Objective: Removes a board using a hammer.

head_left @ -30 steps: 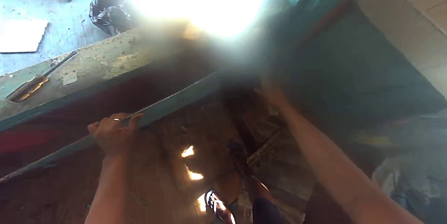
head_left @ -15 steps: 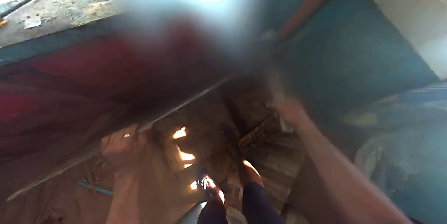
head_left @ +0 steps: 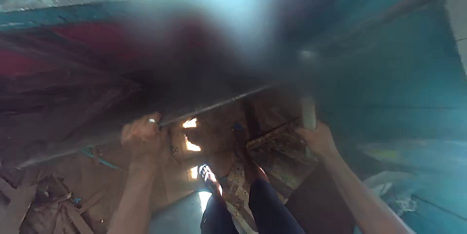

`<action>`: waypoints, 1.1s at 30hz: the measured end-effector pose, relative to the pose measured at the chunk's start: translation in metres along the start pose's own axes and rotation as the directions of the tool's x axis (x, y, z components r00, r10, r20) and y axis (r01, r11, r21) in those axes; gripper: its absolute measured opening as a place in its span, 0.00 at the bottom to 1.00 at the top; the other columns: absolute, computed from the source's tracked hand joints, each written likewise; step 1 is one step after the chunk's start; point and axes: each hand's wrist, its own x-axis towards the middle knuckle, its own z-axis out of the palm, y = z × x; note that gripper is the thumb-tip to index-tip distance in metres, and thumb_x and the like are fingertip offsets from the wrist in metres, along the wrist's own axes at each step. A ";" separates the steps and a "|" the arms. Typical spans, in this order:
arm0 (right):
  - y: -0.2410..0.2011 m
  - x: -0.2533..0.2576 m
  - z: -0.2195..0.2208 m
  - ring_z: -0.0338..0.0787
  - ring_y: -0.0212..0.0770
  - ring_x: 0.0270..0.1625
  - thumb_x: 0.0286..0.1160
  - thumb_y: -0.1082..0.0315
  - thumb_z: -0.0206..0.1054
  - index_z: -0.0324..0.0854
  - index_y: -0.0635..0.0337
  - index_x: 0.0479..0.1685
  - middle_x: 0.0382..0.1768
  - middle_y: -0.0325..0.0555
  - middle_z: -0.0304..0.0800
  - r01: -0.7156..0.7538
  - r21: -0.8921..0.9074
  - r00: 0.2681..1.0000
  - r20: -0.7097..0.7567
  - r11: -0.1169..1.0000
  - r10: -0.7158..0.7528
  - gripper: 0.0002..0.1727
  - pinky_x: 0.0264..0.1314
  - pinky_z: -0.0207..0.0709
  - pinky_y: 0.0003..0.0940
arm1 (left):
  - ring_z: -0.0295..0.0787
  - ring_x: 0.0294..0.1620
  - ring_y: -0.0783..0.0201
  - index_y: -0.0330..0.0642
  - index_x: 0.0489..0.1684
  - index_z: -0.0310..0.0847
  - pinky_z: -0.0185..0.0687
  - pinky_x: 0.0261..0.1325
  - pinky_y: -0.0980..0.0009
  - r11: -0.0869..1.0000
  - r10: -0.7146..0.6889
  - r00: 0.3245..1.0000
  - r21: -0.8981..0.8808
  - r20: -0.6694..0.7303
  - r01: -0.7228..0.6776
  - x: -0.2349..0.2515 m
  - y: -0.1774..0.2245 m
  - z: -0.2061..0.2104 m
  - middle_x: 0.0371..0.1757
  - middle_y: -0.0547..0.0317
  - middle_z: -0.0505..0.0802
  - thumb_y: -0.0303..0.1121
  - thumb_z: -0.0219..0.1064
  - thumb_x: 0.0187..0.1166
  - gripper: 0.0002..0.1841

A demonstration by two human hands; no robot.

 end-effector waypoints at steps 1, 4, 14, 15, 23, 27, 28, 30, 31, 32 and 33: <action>0.015 -0.013 0.000 0.82 0.40 0.21 0.63 0.63 0.76 0.82 0.62 0.47 0.24 0.45 0.82 -0.035 -0.033 0.999 0.003 0.999 0.035 0.17 0.26 0.80 0.45 | 0.95 0.41 0.37 0.37 0.48 0.91 0.84 0.42 0.38 1.000 0.027 1.000 0.013 -0.004 -0.027 -0.027 0.001 0.005 0.43 0.40 0.96 0.41 0.65 0.74 0.17; 0.069 -0.065 -0.001 0.84 0.46 0.23 0.65 0.67 0.76 0.82 0.67 0.51 0.25 0.51 0.85 -0.204 -0.080 0.977 0.053 0.976 0.208 0.18 0.28 0.82 0.50 | 0.97 0.44 0.42 0.35 0.52 0.92 0.86 0.42 0.46 0.995 0.099 0.992 0.018 0.079 -0.101 -0.102 0.013 0.016 0.50 0.43 0.98 0.37 0.64 0.71 0.19; 0.048 -0.065 -0.014 0.86 0.42 0.22 0.62 0.61 0.76 0.83 0.62 0.47 0.24 0.45 0.86 -0.061 0.005 0.998 0.034 0.998 0.061 0.18 0.27 0.85 0.46 | 0.95 0.42 0.35 0.32 0.49 0.90 0.85 0.40 0.40 0.958 0.287 0.949 -0.036 0.133 -0.285 -0.024 -0.018 -0.014 0.49 0.38 0.96 0.33 0.61 0.78 0.15; 0.026 -0.059 -0.022 0.85 0.39 0.18 0.61 0.61 0.76 0.83 0.60 0.43 0.22 0.41 0.85 -0.042 0.061 0.998 0.041 0.997 0.040 0.16 0.24 0.84 0.41 | 0.95 0.41 0.34 0.32 0.47 0.90 0.85 0.39 0.39 0.959 0.281 0.951 -0.054 0.128 -0.277 0.000 -0.022 -0.018 0.47 0.37 0.96 0.32 0.63 0.76 0.14; -0.040 0.002 -0.083 0.81 0.35 0.16 0.61 0.63 0.75 0.81 0.58 0.41 0.19 0.38 0.81 -0.034 -0.048 0.994 0.101 0.998 0.038 0.13 0.21 0.80 0.37 | 0.96 0.40 0.35 0.42 0.56 0.93 0.85 0.36 0.33 1.000 0.026 0.941 0.000 0.336 -0.028 0.030 -0.022 -0.022 0.46 0.40 0.97 0.23 0.72 0.69 0.16; 0.064 -0.038 -0.072 0.89 0.54 0.29 0.72 0.62 0.74 0.83 0.71 0.53 0.30 0.59 0.88 -0.300 -0.340 0.865 0.298 0.892 0.404 0.20 0.37 0.85 0.57 | 0.84 0.75 0.36 0.35 0.78 0.79 0.82 0.71 0.41 0.998 -0.042 0.762 -0.004 0.646 0.058 -0.122 0.020 0.007 0.77 0.39 0.85 0.21 0.62 0.80 0.24; 0.095 -0.049 -0.067 0.91 0.59 0.35 0.72 0.61 0.75 0.84 0.70 0.54 0.35 0.63 0.90 -0.325 -0.413 0.829 0.308 0.851 0.466 0.21 0.43 0.85 0.63 | 0.77 0.81 0.37 0.32 0.82 0.73 0.76 0.79 0.43 0.999 -0.027 0.664 0.003 0.747 0.038 -0.156 0.027 0.020 0.83 0.39 0.78 0.20 0.60 0.80 0.27; 0.125 -0.057 -0.059 0.91 0.60 0.38 0.70 0.60 0.75 0.86 0.68 0.54 0.39 0.64 0.91 -0.328 -0.492 0.782 0.336 0.806 0.524 0.21 0.46 0.84 0.64 | 0.72 0.84 0.35 0.28 0.85 0.67 0.74 0.79 0.46 0.997 0.019 0.545 0.024 0.838 -0.072 -0.203 0.036 0.044 0.88 0.36 0.71 0.21 0.60 0.82 0.28; 0.132 -0.056 -0.054 0.91 0.58 0.36 0.70 0.60 0.75 0.86 0.67 0.54 0.38 0.62 0.91 -0.338 -0.502 0.769 0.340 0.796 0.541 0.21 0.43 0.85 0.62 | 0.76 0.82 0.35 0.27 0.83 0.69 0.78 0.76 0.47 0.989 0.048 0.569 0.041 0.821 -0.143 -0.212 0.034 0.055 0.86 0.35 0.73 0.22 0.62 0.80 0.28; 0.136 -0.055 -0.052 0.91 0.57 0.34 0.69 0.60 0.76 0.85 0.66 0.54 0.37 0.61 0.91 -0.357 -0.504 0.759 0.334 0.786 0.559 0.21 0.41 0.85 0.61 | 0.80 0.79 0.36 0.28 0.81 0.72 0.81 0.73 0.48 0.980 0.076 0.614 0.056 0.786 -0.192 -0.217 0.033 0.060 0.83 0.35 0.77 0.22 0.65 0.77 0.28; 0.137 -0.053 -0.054 0.91 0.56 0.33 0.69 0.60 0.76 0.85 0.66 0.54 0.36 0.61 0.91 -0.368 -0.504 0.758 0.324 0.781 0.566 0.20 0.40 0.85 0.60 | 0.82 0.77 0.36 0.29 0.80 0.74 0.83 0.71 0.49 0.977 0.088 0.653 0.061 0.752 -0.203 -0.217 0.032 0.060 0.82 0.36 0.79 0.20 0.67 0.75 0.29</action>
